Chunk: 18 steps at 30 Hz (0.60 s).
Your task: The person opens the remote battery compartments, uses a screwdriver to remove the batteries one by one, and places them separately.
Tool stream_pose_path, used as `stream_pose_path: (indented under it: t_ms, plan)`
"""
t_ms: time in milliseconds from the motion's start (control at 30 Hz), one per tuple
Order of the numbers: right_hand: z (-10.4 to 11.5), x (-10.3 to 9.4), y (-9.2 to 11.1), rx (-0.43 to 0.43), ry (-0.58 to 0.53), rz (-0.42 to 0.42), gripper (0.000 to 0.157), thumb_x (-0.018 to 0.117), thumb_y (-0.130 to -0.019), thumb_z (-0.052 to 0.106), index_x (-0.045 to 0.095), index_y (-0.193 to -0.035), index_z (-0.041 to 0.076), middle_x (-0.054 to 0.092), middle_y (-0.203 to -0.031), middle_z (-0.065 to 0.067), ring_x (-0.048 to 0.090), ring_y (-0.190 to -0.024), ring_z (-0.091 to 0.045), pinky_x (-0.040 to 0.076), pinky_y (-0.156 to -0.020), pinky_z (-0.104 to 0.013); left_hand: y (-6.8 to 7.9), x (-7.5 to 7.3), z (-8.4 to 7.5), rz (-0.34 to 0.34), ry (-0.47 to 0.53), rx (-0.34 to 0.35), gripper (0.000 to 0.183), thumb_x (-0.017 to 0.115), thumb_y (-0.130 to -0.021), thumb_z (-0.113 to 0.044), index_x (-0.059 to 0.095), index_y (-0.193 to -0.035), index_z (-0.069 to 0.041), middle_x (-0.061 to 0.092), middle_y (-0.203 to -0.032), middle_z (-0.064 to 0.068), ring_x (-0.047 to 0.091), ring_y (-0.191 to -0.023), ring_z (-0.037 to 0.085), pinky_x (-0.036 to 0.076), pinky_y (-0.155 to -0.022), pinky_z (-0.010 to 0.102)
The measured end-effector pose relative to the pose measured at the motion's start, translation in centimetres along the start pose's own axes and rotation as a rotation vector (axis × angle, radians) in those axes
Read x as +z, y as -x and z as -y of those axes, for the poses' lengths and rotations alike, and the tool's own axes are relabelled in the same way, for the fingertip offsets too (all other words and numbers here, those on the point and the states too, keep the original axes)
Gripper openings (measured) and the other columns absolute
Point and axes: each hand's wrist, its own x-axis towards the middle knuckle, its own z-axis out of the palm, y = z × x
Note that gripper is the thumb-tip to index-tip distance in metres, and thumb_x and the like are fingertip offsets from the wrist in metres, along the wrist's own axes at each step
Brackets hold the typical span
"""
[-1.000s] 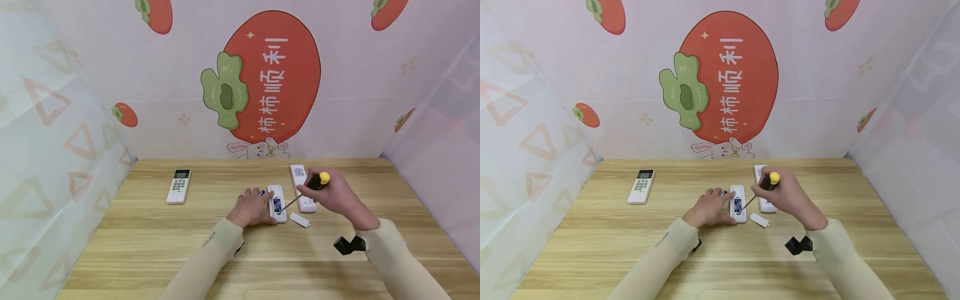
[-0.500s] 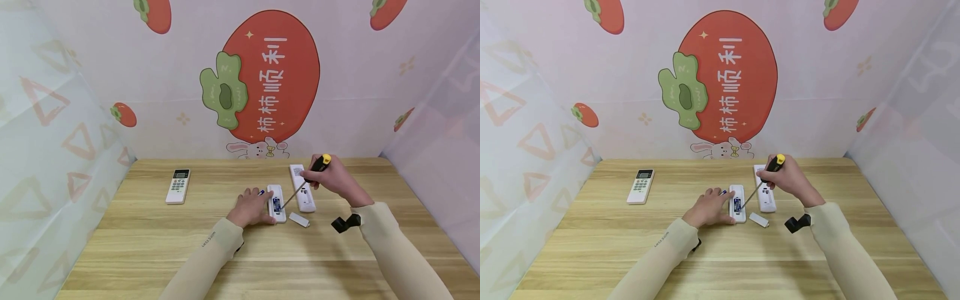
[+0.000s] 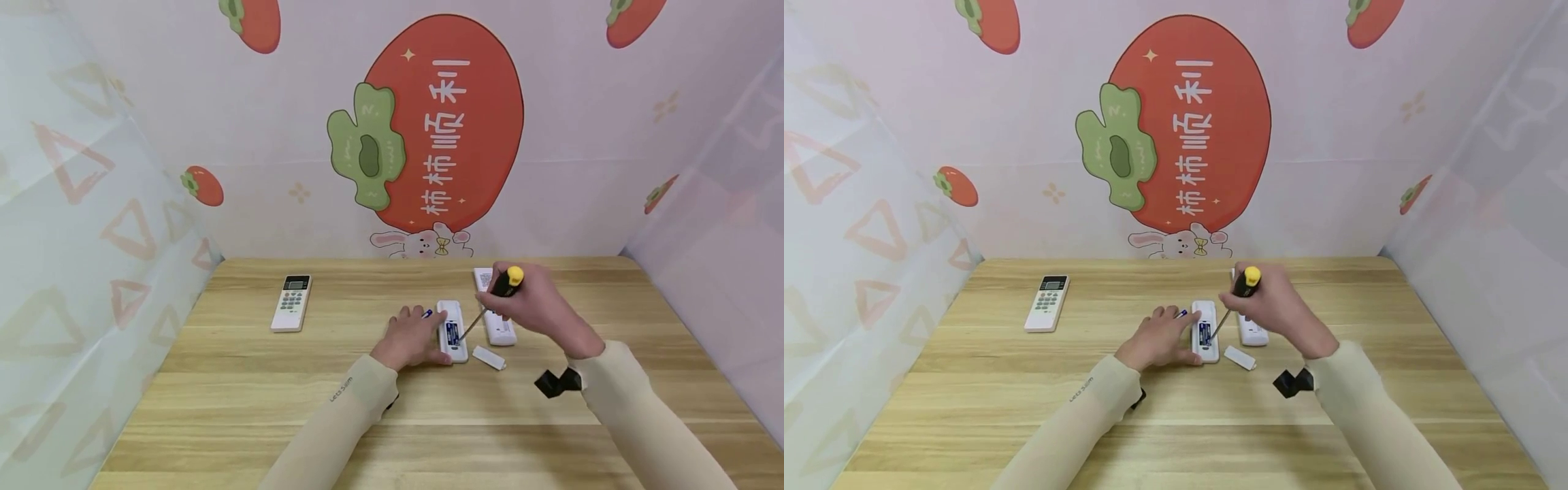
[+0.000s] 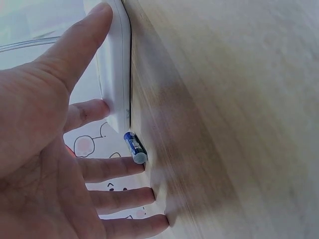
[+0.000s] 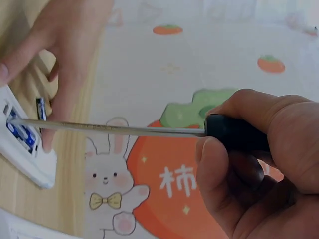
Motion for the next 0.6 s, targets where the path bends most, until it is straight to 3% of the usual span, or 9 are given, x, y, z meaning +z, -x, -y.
stream_pose_path:
  t_ms: [200, 600]
  plan:
    - [0.7, 1.1, 1.1, -0.174, 0.040, -0.081, 0.032, 0.083, -0.082, 0.004, 0.059, -0.071, 0.022, 0.058, -0.067, 0.012, 0.052, -0.058, -0.010, 0.045, -0.055, -0.026, 0.0, -0.3, 0.0, 0.012, 0.008, -0.003, 0.091, 0.079, -0.079, -0.062, 0.043, -0.156, -0.029, 0.045, -0.149, 0.016, 0.041, -0.134, 0.040, 0.035, -0.109, 0.062]
    - [0.7, 1.4, 1.1, -0.298, 0.032, -0.096, 0.035, 0.083, -0.080, -0.001, 0.059, -0.072, 0.024, 0.060, -0.071, 0.015, 0.056, -0.059, -0.006, 0.048, -0.056, -0.023, -0.3, 0.0, -0.1, 0.010, 0.010, -0.021, 0.091, 0.080, -0.079, -0.061, 0.043, -0.156, -0.029, 0.046, -0.148, 0.016, 0.042, -0.132, 0.039, 0.034, -0.109, 0.062]
